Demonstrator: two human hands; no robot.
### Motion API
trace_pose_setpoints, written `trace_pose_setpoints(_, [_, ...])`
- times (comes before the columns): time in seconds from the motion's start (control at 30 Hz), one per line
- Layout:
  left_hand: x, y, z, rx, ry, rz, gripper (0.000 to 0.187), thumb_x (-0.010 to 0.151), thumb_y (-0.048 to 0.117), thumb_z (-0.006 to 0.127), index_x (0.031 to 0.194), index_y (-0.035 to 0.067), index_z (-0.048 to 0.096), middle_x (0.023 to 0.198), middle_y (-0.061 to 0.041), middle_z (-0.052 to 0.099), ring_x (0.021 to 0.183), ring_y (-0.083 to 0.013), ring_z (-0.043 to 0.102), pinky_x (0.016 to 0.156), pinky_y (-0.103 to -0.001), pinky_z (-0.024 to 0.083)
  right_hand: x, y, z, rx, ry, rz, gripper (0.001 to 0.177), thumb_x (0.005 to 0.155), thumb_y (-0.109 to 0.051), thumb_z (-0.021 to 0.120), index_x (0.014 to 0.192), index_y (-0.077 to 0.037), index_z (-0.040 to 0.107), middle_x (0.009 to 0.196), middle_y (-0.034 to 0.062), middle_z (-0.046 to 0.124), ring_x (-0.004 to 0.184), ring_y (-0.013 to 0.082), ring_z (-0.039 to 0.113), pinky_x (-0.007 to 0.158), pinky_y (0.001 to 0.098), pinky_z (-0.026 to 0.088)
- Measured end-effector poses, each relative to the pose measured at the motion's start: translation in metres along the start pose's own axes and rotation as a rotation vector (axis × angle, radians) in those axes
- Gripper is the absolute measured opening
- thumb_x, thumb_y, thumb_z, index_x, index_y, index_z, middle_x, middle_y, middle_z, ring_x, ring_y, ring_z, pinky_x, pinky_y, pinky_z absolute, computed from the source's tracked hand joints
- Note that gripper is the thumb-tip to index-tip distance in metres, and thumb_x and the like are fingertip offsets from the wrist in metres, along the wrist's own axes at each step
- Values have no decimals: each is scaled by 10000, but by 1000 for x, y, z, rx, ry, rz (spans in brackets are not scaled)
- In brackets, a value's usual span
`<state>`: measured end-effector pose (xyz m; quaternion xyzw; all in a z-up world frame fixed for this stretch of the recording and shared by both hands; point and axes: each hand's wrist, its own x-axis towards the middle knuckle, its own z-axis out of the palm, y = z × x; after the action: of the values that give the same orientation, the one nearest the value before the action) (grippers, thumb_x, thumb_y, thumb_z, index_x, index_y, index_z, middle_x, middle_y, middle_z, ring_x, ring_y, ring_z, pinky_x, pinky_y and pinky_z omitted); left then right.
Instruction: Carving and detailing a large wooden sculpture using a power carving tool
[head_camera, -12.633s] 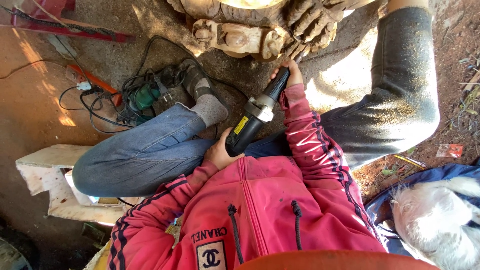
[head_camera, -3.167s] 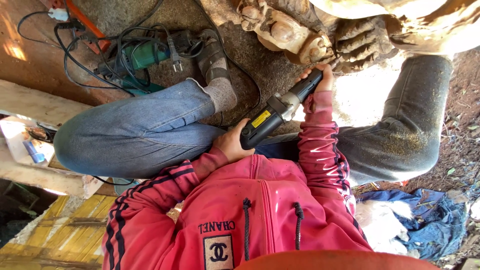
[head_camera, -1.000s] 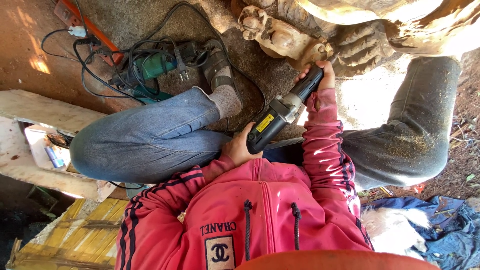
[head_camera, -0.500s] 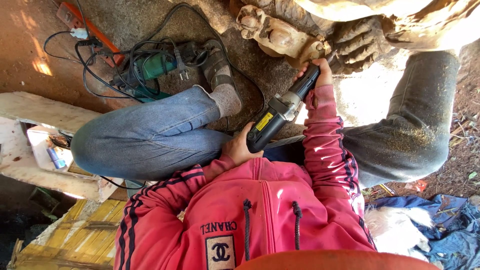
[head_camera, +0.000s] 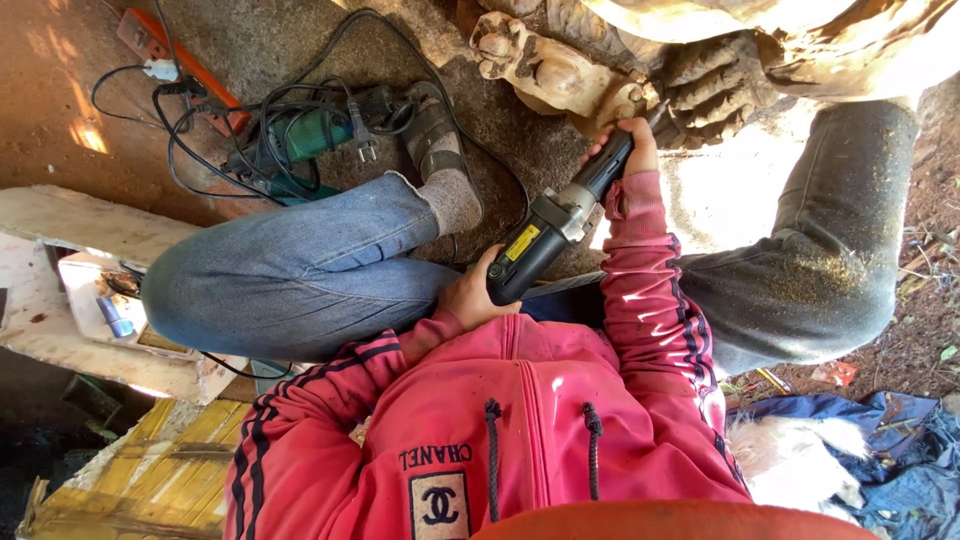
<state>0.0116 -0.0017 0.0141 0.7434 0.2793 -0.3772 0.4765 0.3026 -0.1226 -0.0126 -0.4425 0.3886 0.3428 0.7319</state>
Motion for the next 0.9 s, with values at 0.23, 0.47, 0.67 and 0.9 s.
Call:
trace_pose_setpoints(0.23, [5, -1, 3, 65, -2, -1, 1104, 670, 615, 778, 1571, 416, 172, 1317, -145, 632, 1237, -382, 622, 1046, -525, 485, 9, 0, -8, 51, -40, 47, 213, 733, -252, 695, 792, -63, 617, 659, 59, 604, 554, 208, 656, 588, 388, 610])
trace_pose_setpoints(0.47, [2, -3, 0, 84, -10, 15, 1087, 702, 592, 763, 1582, 414, 150, 1271, -179, 629, 1203, -405, 635, 1017, -534, 500, 14, 3, -12, 62, -34, 24, 228, 739, -263, 695, 820, -59, 631, 669, 64, 610, 569, 215, 663, 618, 401, 613])
trace_pose_setpoints(0.67, [1, -1, -3, 81, -15, 21, 1076, 711, 588, 751, 1584, 405, 148, 1254, -176, 623, 1196, -408, 637, 1005, -530, 505, 17, 3, -12, 81, -34, 40, 224, 729, -263, 692, 816, -68, 624, 663, 55, 604, 564, 206, 651, 623, 387, 595])
trace_pose_setpoints(0.9, [4, 1, 3, 119, -2, 8, 1070, 700, 600, 736, 1581, 383, 168, 1184, -167, 650, 1185, -380, 637, 971, -522, 514, 9, -2, -7, 88, -43, 66, 241, 723, -274, 693, 824, -66, 623, 678, 41, 608, 573, 190, 652, 620, 371, 592])
